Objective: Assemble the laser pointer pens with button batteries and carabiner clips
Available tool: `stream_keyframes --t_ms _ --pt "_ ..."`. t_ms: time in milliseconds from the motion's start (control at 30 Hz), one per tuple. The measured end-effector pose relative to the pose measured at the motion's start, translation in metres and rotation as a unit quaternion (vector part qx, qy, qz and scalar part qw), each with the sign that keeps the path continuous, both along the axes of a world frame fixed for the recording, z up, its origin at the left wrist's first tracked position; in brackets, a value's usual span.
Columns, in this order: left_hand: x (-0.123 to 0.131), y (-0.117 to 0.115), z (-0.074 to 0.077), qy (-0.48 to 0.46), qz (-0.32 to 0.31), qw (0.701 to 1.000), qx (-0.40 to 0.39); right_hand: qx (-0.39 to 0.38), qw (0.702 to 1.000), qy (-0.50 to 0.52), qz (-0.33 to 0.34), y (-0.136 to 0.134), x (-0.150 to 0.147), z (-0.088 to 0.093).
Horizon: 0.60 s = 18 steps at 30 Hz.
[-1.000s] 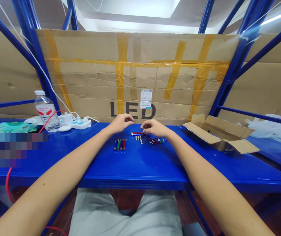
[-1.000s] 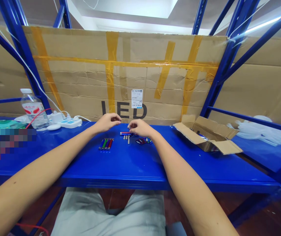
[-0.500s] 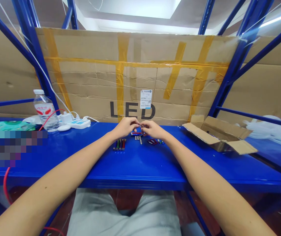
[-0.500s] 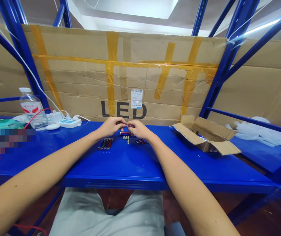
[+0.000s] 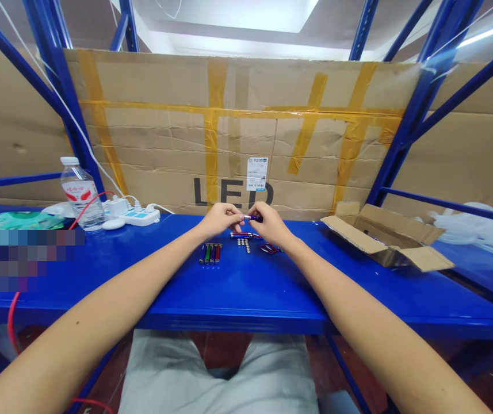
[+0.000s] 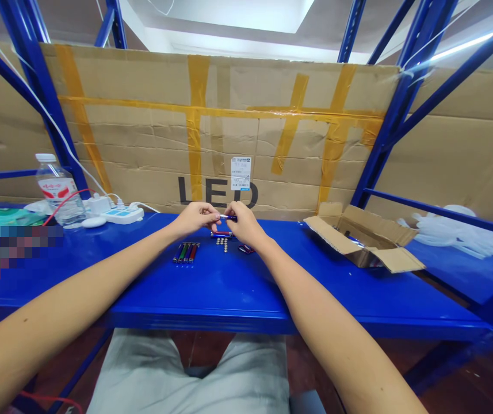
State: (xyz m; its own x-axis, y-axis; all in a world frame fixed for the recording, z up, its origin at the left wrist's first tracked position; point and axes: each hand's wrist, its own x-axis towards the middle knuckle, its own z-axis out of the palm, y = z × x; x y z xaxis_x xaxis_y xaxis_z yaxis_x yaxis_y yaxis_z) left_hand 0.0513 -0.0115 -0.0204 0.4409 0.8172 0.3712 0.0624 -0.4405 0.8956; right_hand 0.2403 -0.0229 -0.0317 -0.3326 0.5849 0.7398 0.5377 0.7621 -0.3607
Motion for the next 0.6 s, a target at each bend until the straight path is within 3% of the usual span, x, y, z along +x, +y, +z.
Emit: stream_keyframes --t_ms 600 --pt "-0.0013 -0.0029 0.0023 0.001 -0.006 1.000 -0.013 -0.011 0.999 -0.030 0.014 -0.0068 0.0012 0.0062"
